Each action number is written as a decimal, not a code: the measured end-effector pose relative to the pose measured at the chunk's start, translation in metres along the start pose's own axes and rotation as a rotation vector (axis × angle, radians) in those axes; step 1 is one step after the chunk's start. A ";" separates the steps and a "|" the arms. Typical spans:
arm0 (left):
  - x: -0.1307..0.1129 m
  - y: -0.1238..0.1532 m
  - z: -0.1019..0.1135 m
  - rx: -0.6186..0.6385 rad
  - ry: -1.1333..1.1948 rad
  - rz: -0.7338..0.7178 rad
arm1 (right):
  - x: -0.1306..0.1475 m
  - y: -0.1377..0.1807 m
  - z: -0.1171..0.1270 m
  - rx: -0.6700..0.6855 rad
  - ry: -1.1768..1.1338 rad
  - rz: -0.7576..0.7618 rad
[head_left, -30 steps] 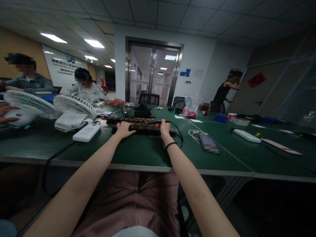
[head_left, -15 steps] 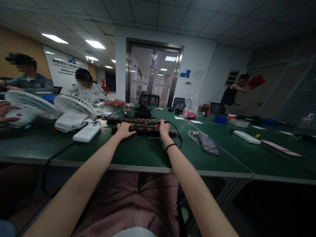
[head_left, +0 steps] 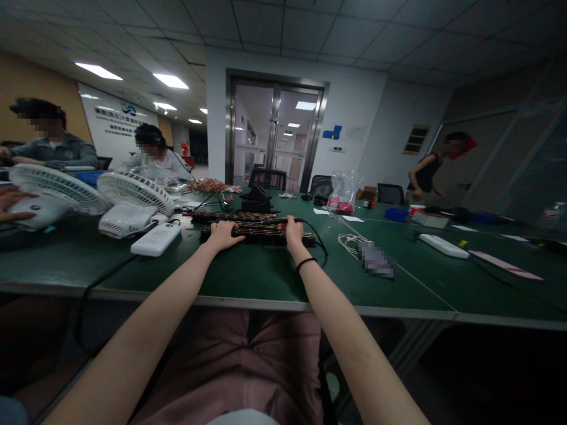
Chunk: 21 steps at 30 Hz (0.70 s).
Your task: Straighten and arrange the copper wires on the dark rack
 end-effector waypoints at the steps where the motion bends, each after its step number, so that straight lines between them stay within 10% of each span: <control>1: 0.000 0.000 0.000 0.001 -0.004 -0.003 | 0.002 0.002 -0.001 0.006 -0.012 0.004; 21: -0.001 -0.003 -0.005 -0.041 -0.025 -0.033 | -0.001 0.010 -0.005 0.040 -0.075 -0.091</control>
Point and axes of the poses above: each hand's wrist, its own y-axis away from the middle knuckle, its own z-axis out of the back of the hand, x = y × z, the point moved 6 cm from there along -y, towards the middle knuckle, and after that the axes turned 10 degrees about -y, right-handed, at the moved point
